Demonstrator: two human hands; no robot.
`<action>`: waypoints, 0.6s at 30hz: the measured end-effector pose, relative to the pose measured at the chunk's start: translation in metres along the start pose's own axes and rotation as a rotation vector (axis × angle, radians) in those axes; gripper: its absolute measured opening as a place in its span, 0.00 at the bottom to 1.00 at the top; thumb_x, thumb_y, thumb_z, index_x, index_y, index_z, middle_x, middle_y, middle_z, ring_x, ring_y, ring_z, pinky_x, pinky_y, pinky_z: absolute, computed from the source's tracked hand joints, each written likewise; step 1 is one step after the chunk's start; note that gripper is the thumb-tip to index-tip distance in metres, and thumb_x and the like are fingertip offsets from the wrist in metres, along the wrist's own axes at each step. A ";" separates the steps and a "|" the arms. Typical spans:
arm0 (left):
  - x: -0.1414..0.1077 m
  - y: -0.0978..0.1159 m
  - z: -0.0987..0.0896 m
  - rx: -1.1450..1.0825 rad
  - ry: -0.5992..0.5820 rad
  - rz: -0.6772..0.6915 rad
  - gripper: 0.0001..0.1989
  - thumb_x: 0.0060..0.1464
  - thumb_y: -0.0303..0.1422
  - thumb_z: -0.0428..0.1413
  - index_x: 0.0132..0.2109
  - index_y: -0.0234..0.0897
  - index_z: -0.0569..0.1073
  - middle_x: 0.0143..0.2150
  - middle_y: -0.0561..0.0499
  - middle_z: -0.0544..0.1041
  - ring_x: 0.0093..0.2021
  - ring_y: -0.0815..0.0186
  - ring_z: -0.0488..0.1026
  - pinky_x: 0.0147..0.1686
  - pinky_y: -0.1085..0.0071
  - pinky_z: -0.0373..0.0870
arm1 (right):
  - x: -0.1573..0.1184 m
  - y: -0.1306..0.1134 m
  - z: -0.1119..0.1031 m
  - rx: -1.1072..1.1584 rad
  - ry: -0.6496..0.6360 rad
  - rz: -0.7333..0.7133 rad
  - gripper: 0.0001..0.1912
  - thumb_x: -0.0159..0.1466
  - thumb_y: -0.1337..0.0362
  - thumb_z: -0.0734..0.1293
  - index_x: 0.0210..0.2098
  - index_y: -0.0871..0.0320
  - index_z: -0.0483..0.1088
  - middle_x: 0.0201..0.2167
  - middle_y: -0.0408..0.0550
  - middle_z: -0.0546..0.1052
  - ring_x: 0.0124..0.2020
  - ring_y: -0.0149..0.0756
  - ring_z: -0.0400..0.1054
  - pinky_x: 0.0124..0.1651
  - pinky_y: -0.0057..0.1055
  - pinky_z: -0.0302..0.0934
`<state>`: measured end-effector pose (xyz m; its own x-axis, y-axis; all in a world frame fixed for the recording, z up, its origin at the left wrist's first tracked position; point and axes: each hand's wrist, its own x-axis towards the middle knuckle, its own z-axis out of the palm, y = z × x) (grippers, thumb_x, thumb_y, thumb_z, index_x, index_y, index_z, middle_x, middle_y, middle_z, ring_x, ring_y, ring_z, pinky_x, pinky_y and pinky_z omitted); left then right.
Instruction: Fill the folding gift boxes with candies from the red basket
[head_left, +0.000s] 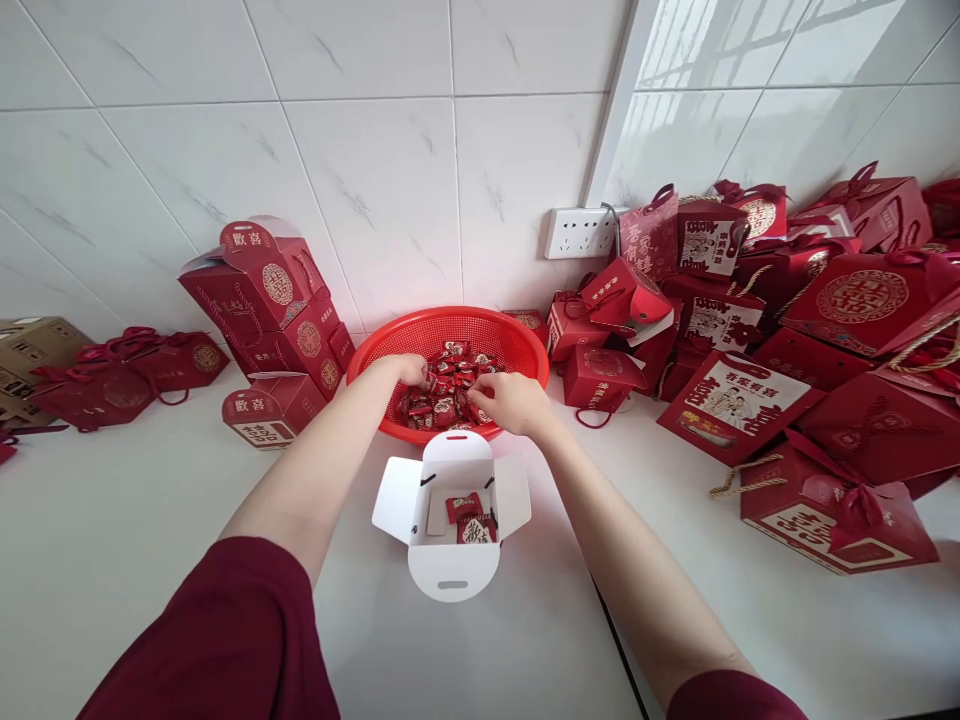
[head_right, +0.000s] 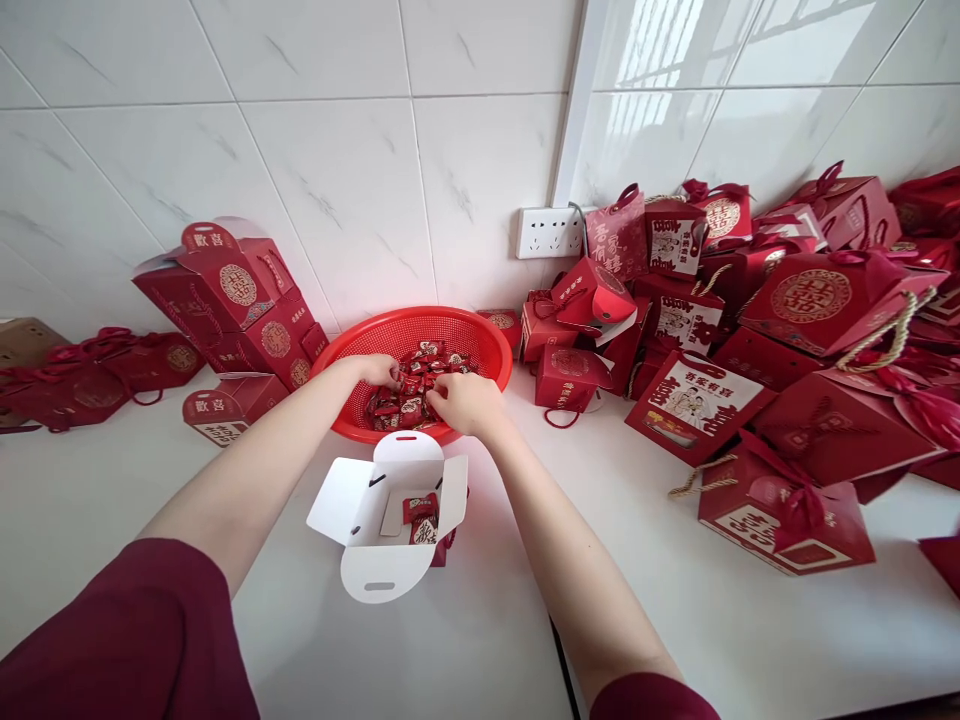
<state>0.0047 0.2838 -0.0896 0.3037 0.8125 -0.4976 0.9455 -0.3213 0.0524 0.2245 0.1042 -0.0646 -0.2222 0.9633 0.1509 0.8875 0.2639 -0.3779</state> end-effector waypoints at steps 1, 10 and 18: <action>-0.001 -0.001 0.000 -0.005 0.012 -0.019 0.14 0.62 0.41 0.57 0.44 0.33 0.75 0.44 0.47 0.78 0.44 0.62 0.76 0.48 0.59 0.73 | 0.000 0.000 0.000 0.002 0.002 -0.003 0.16 0.68 0.54 0.59 0.36 0.51 0.76 0.36 0.45 0.81 0.39 0.40 0.73 0.33 0.29 0.52; -0.023 0.003 -0.002 -0.144 -0.060 -0.179 0.24 0.35 0.45 0.70 0.37 0.34 0.79 0.37 0.42 0.82 0.40 0.54 0.79 0.41 0.66 0.73 | 0.001 0.007 0.001 0.045 0.042 0.008 0.16 0.69 0.55 0.58 0.37 0.51 0.76 0.36 0.45 0.81 0.39 0.39 0.72 0.33 0.29 0.52; -0.049 0.024 -0.023 -0.270 0.256 -0.088 0.12 0.26 0.33 0.71 0.22 0.37 0.78 0.26 0.48 0.80 0.38 0.53 0.77 0.42 0.65 0.71 | 0.002 0.007 0.001 0.136 0.100 -0.010 0.14 0.68 0.57 0.60 0.31 0.54 0.74 0.31 0.47 0.79 0.36 0.40 0.72 0.34 0.29 0.52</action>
<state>0.0152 0.2473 -0.0437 0.2072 0.9373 -0.2801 0.9558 -0.1328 0.2624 0.2299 0.1080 -0.0679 -0.1835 0.9525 0.2429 0.8209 0.2844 -0.4953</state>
